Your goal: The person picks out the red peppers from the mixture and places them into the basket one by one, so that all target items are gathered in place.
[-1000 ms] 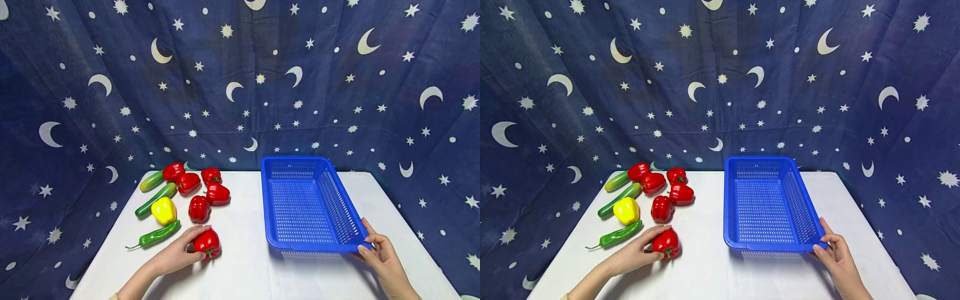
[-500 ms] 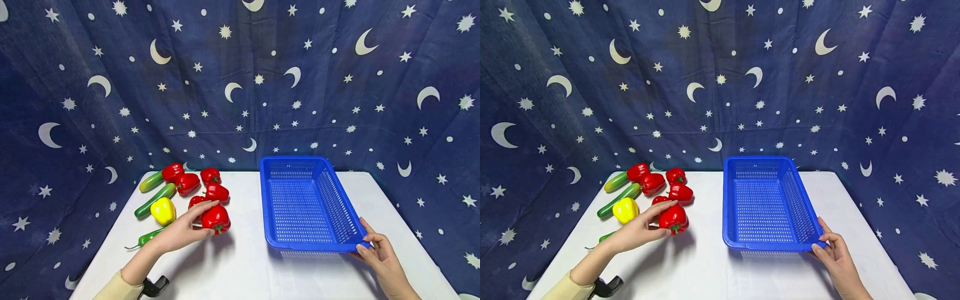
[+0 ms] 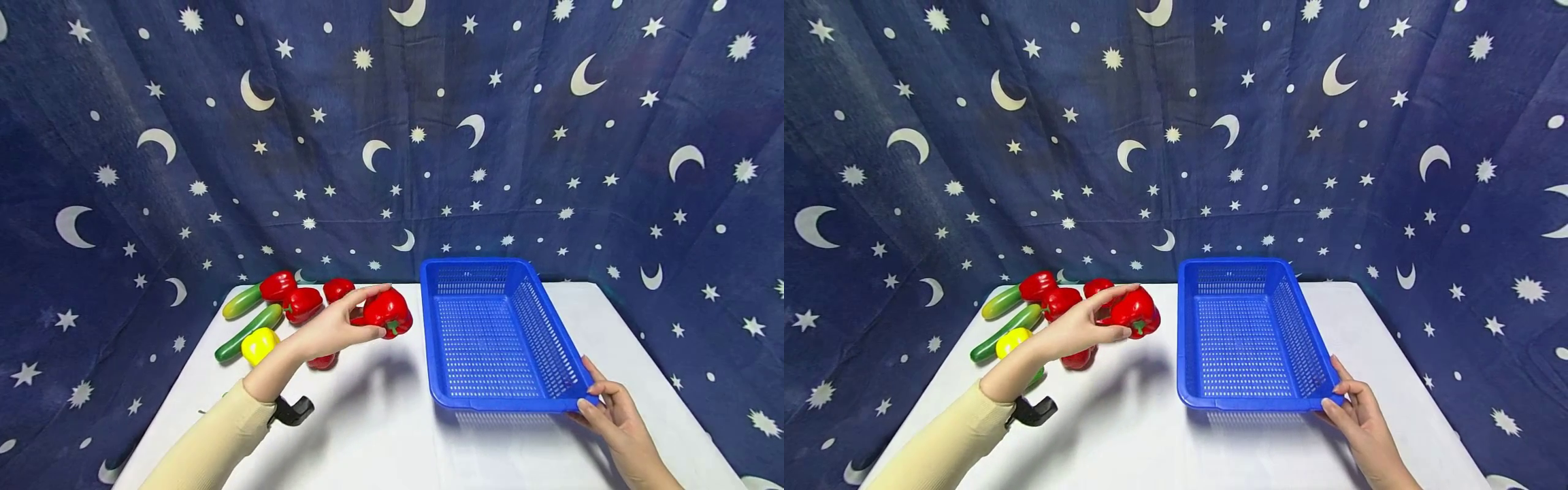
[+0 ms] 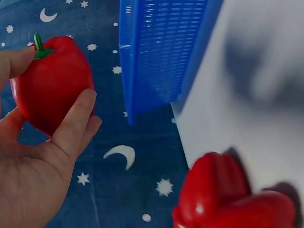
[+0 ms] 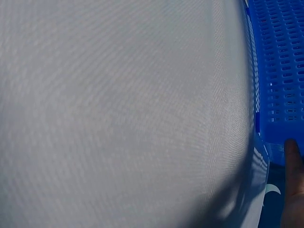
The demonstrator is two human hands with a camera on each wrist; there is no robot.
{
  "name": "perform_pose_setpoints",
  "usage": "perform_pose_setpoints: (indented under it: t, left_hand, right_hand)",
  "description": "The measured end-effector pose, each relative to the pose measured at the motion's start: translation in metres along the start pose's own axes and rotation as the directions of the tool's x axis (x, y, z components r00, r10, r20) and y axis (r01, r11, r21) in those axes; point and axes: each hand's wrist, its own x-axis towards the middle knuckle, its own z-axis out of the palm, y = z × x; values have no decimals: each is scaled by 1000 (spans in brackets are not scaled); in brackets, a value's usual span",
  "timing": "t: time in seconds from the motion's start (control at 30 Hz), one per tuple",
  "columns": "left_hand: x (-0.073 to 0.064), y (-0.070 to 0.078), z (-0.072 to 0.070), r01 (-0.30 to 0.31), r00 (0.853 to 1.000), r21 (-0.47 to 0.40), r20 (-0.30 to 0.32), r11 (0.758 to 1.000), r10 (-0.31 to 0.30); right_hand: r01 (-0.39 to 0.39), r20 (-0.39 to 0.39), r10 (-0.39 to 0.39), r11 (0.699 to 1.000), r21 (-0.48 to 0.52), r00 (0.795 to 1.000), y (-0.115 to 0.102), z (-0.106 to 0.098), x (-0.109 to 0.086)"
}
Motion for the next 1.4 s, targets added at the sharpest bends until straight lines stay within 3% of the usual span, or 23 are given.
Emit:
perform_pose_setpoints:
  t: [0.3,0.53,0.7,1.0,1.4]
  left_hand:
    - [53,24,9,-95,995,-72,22,993,97]
    - [90,37,19,-131,990,-89,46,987,135]
    - [110,44,28,-133,989,-57,56,989,136]
    - [145,58,46,-176,979,-62,94,983,181]
    - [192,81,85,-198,973,-65,109,978,204]
  right_hand:
    - [1,8,-1,1000,11,1000,3,-3,-2]
    - [30,26,-31,999,34,999,3,-1,-2]
    - [65,44,-67,997,44,997,3,0,-1]
    - [10,13,-10,1000,14,1000,1,-3,-2]
    - [52,23,-53,998,47,998,0,-1,-1]
